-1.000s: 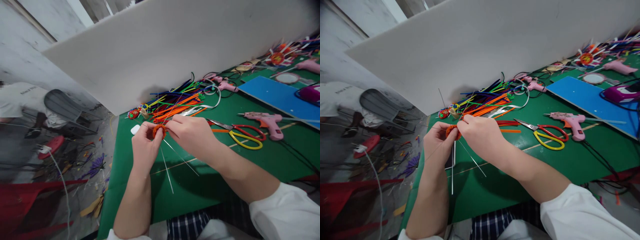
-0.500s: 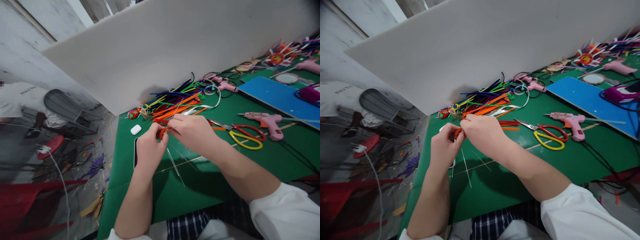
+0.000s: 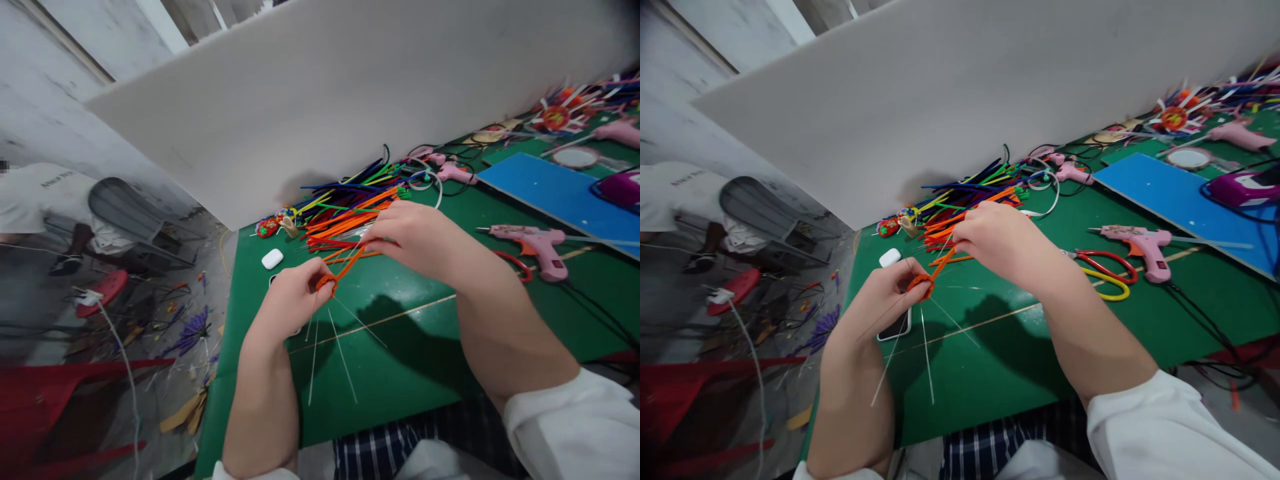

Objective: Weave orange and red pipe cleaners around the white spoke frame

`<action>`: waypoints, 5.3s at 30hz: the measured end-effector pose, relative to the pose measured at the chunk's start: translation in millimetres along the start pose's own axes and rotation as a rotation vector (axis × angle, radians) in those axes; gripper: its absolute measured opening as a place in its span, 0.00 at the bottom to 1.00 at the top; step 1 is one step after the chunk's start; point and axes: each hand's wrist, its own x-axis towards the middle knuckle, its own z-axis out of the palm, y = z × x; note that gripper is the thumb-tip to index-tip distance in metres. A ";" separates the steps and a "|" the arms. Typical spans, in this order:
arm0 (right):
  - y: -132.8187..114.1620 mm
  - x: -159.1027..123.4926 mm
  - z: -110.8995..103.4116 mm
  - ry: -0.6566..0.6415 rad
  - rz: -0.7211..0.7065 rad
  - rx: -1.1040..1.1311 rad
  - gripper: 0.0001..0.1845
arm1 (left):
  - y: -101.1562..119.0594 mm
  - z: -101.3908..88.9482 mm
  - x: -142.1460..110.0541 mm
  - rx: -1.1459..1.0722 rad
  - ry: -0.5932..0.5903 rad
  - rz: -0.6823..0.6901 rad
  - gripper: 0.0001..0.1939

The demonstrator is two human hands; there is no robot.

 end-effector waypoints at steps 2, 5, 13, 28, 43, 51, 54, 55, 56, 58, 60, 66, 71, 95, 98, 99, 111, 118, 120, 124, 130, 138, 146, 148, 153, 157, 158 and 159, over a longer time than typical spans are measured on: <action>6.6 -2.3 -2.0 -0.027 0.004 0.078 0.09 | 0.7 -1.9 -0.8 -0.082 -0.097 0.015 0.02; 13.4 -5.4 -4.6 -0.120 0.019 0.205 0.10 | 3.9 -3.1 -2.3 -0.208 -0.219 0.062 0.03; 10.3 3.5 1.6 -0.194 -0.006 0.420 0.09 | 14.8 -0.9 -10.3 -0.509 -0.315 0.218 0.06; -8.3 13.0 15.1 0.064 -0.087 0.711 0.10 | 19.4 0.8 -10.4 -1.087 0.165 0.025 0.10; -32.5 10.7 11.6 0.176 -0.037 0.888 0.06 | 21.8 7.3 -3.4 -1.188 0.219 -0.042 0.10; -33.1 11.2 16.4 0.111 0.128 0.974 0.07 | 20.9 12.5 2.6 -1.109 0.364 -0.086 0.11; -32.3 12.4 18.4 0.091 0.156 1.019 0.08 | 20.4 14.8 4.0 -1.078 0.431 -0.045 0.10; -32.1 12.8 18.8 0.085 0.161 1.041 0.08 | 21.0 15.1 4.2 -1.075 0.452 -0.037 0.10; -32.0 13.3 19.1 0.080 0.164 1.066 0.07 | 21.9 15.2 4.3 -1.071 0.475 -0.036 0.10; -31.8 14.1 19.6 0.075 0.167 1.116 0.06 | 24.1 15.0 4.4 -1.057 0.523 -0.037 0.10; -31.9 14.5 19.8 0.070 0.169 1.156 0.06 | 26.0 14.9 4.2 -1.032 0.570 -0.029 0.11; -34.9 14.9 20.1 0.060 0.173 1.210 0.05 | 26.9 17.4 4.6 -0.951 0.668 -0.014 0.10; -36.2 16.2 23.5 0.099 0.174 1.185 0.06 | 27.0 19.6 5.8 -0.874 0.750 -0.027 0.10; -25.5 16.0 21.9 -0.044 0.197 1.140 0.09 | 27.3 15.5 0.9 -0.818 0.607 -0.012 0.08; -20.5 14.5 17.3 -0.153 0.190 1.087 0.11 | 28.1 14.6 0.4 -0.806 0.580 -0.020 0.08; -19.1 14.0 15.6 -0.172 0.184 1.053 0.12 | 28.5 14.1 0.3 -0.805 0.565 -0.025 0.08; -17.6 11.5 8.8 -0.076 0.080 0.831 0.10 | 26.9 18.7 3.8 -0.822 0.628 -0.027 0.10; -15.4 11.3 10.9 -0.094 0.021 0.789 0.09 | 28.5 19.1 3.8 -0.817 0.633 -0.044 0.10; -14.6 11.0 10.8 -0.104 0.013 0.784 0.09 | 28.5 17.9 2.5 -0.799 0.613 -0.043 0.10; -14.3 10.2 9.2 -0.122 0.001 0.777 0.10 | 28.9 16.2 1.2 -0.767 0.580 -0.039 0.09; -12.7 9.7 3.0 -0.158 -0.022 0.720 0.11 | 27.1 17.0 2.0 -0.729 0.587 -0.023 0.09; -26.9 2.8 0.4 -0.097 0.053 0.312 0.10 | 24.6 21.9 1.7 -0.442 0.668 0.035 0.07; -50.8 0.3 5.0 0.063 0.015 -0.096 0.10 | 21.1 24.5 3.6 -0.314 0.727 0.022 0.08; -50.8 1.5 6.4 0.072 -0.016 -0.115 0.10 | 20.6 24.6 4.0 -0.295 0.731 0.023 0.08; -49.9 1.3 7.2 0.108 -0.022 -0.098 0.11 | 19.4 25.2 4.1 -0.250 0.712 0.025 0.09; -47.8 1.0 6.6 0.164 -0.016 -0.065 0.12 | 18.2 26.3 3.7 -0.265 0.696 0.033 0.09; -46.6 1.5 7.0 0.186 -0.013 -0.058 0.12 | 18.1 26.6 3.7 -0.277 0.688 0.036 0.09; -45.1 2.4 7.6 0.211 -0.010 -0.052 0.12 | 18.2 26.8 3.8 -0.292 0.677 0.038 0.09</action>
